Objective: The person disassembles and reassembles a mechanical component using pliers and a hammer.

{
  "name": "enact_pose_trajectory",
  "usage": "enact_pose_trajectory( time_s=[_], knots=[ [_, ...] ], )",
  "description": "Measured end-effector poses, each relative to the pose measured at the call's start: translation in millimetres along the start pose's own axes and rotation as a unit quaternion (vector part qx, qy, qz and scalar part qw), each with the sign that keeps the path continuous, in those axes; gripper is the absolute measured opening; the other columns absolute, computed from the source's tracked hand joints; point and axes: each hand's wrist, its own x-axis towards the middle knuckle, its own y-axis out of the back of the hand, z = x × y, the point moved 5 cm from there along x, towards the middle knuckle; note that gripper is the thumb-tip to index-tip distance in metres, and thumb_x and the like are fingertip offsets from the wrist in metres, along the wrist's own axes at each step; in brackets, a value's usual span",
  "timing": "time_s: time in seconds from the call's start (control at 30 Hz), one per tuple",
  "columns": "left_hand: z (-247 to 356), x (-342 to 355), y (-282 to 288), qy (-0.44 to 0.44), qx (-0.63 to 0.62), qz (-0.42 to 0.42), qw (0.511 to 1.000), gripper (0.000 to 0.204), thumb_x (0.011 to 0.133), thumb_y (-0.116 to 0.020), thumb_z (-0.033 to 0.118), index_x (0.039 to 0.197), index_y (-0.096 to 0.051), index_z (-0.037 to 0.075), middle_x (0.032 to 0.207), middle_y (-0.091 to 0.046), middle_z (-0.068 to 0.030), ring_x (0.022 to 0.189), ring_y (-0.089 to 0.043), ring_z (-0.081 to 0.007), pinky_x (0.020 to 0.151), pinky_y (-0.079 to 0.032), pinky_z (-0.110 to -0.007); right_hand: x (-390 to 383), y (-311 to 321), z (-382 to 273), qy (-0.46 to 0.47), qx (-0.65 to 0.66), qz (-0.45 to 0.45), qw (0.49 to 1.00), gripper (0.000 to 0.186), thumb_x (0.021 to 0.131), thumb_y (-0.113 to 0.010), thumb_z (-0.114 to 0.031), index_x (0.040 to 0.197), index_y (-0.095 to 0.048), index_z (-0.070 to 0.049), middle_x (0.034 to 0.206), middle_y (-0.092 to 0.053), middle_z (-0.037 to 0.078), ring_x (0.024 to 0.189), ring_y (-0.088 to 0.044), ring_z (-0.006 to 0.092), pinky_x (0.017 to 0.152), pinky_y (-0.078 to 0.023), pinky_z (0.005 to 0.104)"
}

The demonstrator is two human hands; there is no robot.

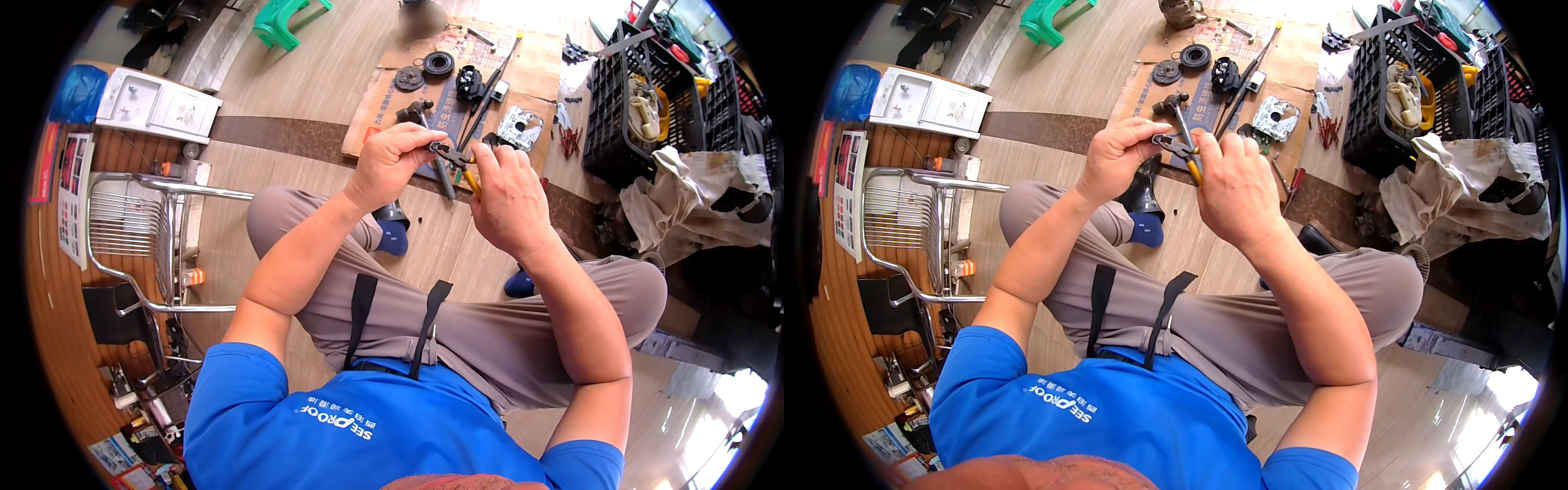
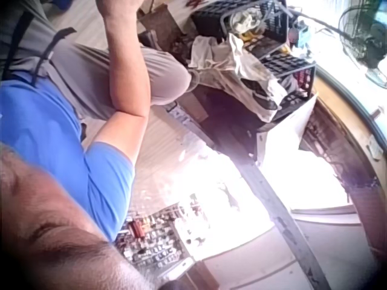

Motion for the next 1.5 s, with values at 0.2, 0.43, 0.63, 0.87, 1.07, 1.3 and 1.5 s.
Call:
enact_pose_trajectory(
  time_s=[0.2,0.43,0.63,0.87,1.07,1.3,1.5],
  knots=[
    [3,2,0,-0.004,-0.003,0.004,1.0,0.028,0.084,-0.062,-0.01,0.109,-0.068,-0.001,0.094,-0.064,-0.0072,0.087,-0.062,-0.013,0.076,-0.051,-0.023,-2,-5,0,-0.01,-0.007,-0.004,1.0,0.042,0.08,-0.056,-0.007,0.121,-0.053,-0.004,0.09,-0.054,0.014,0.088,-0.056,0.0313,0.072,-0.049,0.0404],
    [-10,-2,-2,0.08,-0.186,-0.045,0.978,0.03,0.096,-0.054,0.009,0.125,-0.057,-0.002,0.09,-0.064,-0.0063,0.082,-0.062,-0.0127,0.077,-0.052,-0.025,2,-6,-2,-0.034,0.033,-0.009,0.999,0.034,0.08,-0.057,-0.006,0.113,-0.053,-0.002,0.085,-0.057,0.017,0.08,-0.06,0.0345,0.069,-0.05,0.044],
    [-21,-7,-10,0.112,-0.305,-0.103,0.94,0.046,0.101,-0.043,0.041,0.119,-0.052,0.0,0.089,-0.062,-0.008,0.079,-0.063,-0.0139,0.074,-0.052,-0.027,6,-4,-10,-0.033,0.077,-0.025,0.996,0.026,0.076,-0.06,-0.005,0.099,-0.048,-0.002,0.088,-0.058,0.019,0.082,-0.06,0.0365,0.07,-0.05,0.045],
    [5,4,1,-0.021,-0.169,0.047,0.984,0.046,0.1,-0.041,0.047,0.104,-0.052,0.002,0.09,-0.059,-0.0072,0.073,-0.058,-0.0112,0.065,-0.048,-0.024,18,4,-28,-0.081,0.175,-0.023,0.981,0.038,0.074,-0.062,-0.003,0.11,-0.049,-0.002,0.097,-0.058,0.022,0.094,-0.058,0.041,0.082,-0.048,0.0466],
    [22,9,4,-0.047,-0.02,0.166,0.985,0.042,0.103,-0.039,0.041,0.097,-0.056,0.003,0.08,-0.06,-0.0012,0.067,-0.053,-0.0068,0.061,-0.043,-0.023,22,-5,-34,-0.082,0.185,0.034,0.979,0.034,0.075,-0.063,-0.006,0.105,-0.047,-0.002,0.092,-0.058,0.021,0.087,-0.06,0.04,0.076,-0.05,0.0474],
    [8,14,10,0.01,-0.145,0.095,0.985,0.044,0.102,-0.04,0.044,0.1,-0.055,0.003,0.086,-0.061,-0.0052,0.078,-0.059,-0.0114,0.067,-0.048,-0.027,27,-8,-29,-0.067,0.176,0.069,0.98,0.034,0.074,-0.064,-0.006,0.103,-0.047,-0.003,0.089,-0.057,0.021,0.084,-0.06,0.0403,0.073,-0.049,0.0475],
    [-3,12,13,0.042,-0.392,-0.052,0.918,0.051,0.102,-0.035,0.048,0.11,-0.052,0.001,0.091,-0.064,-0.0099,0.082,-0.065,-0.0216,0.074,-0.053,-0.034,33,1,-25,-0.01,0.125,0.109,0.986,0.035,0.073,-0.066,-0.005,0.102,-0.048,-0.003,0.087,-0.056,0.019,0.081,-0.059,0.0384,0.071,-0.049,0.0461]
  ],
)
